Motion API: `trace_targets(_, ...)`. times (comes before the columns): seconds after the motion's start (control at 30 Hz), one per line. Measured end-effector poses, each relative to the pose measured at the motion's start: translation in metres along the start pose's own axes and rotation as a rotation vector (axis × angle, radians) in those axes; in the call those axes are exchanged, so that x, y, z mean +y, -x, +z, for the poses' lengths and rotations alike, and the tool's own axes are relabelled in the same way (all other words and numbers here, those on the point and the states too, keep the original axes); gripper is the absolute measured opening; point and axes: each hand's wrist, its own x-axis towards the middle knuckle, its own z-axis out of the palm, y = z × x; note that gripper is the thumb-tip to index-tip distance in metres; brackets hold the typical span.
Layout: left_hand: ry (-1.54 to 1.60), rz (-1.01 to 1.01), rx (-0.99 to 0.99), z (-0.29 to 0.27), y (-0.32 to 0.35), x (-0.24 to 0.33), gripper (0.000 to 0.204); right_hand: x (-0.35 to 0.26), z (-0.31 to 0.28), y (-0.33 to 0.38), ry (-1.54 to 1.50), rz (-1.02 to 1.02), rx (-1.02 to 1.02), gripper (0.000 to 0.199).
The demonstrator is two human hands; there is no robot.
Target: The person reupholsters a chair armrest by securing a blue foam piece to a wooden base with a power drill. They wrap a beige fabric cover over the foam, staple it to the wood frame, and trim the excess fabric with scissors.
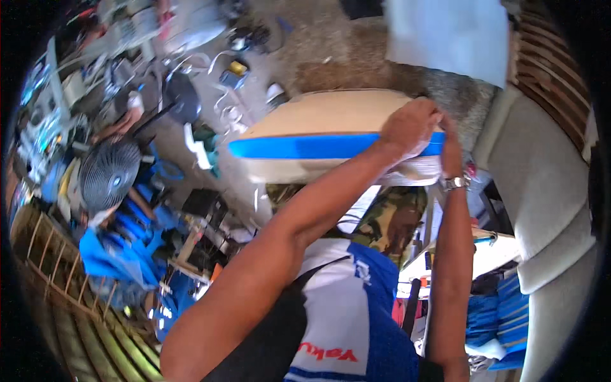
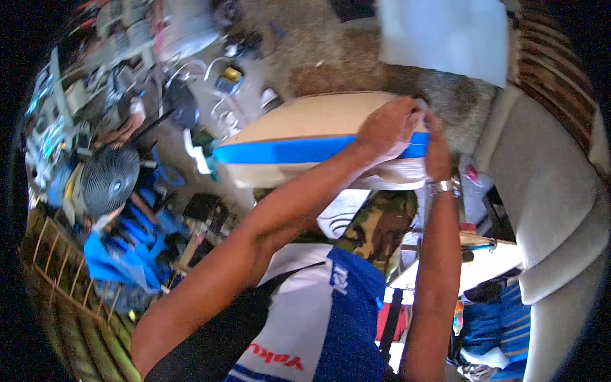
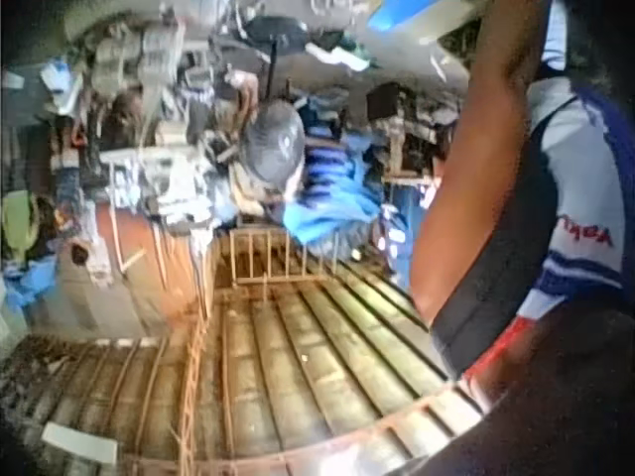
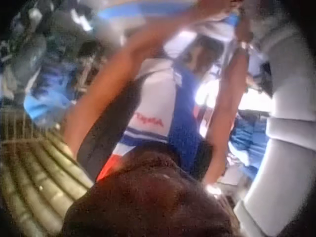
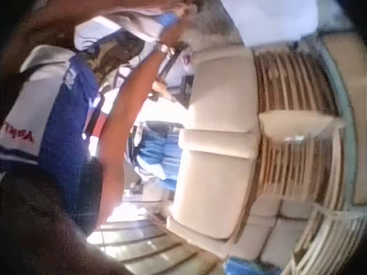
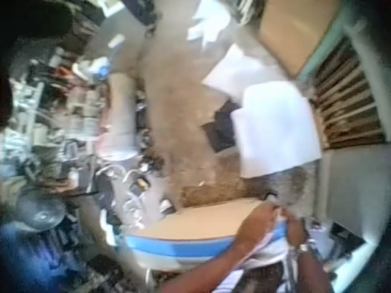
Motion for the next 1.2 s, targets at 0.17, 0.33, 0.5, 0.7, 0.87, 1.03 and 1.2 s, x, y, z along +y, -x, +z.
trace_targets(0.17, -0.181, 0.553, 0.391, -0.077, 0.084, -0.016, 0.036, 0.092, 0.014, 0.064, 0.145, -0.024, 0.583, 0.042)
trace_targets(0.33, -0.474, 0.634, -0.034, -0.079, 0.141, -0.017, 0.035, 0.011, 0.016, 0.124, 0.389, -0.213, 0.449, 0.041)
trace_targets(0.5, -0.598, 0.705, -0.199, -0.045, 0.113, -0.005, 0.034, -0.004, -0.004, 0.115, 0.514, -0.467, 0.24, 0.05)
trace_targets(0.7, -0.582, 0.844, -0.237, -0.034, 0.084, -0.01, 0.013, 0.01, -0.01, 0.088, 0.633, -0.611, 0.271, 0.049)
trace_targets(0.87, -0.566, 0.721, -0.201, -0.038, 0.068, 0.0, 0.012, 0.013, -0.007, 0.075, 0.502, -0.629, 0.318, 0.045)
trace_targets(1.03, -0.518, 0.629, -0.2, -0.039, 0.06, -0.002, 0.014, 0.011, -0.01, 0.087, 0.368, -0.599, 0.256, 0.048)
trace_targets(1.2, -0.564, 0.636, -0.234, -0.043, 0.047, 0.005, 0.017, -0.004, -0.018, 0.073, 0.499, -0.656, 0.27, 0.036)
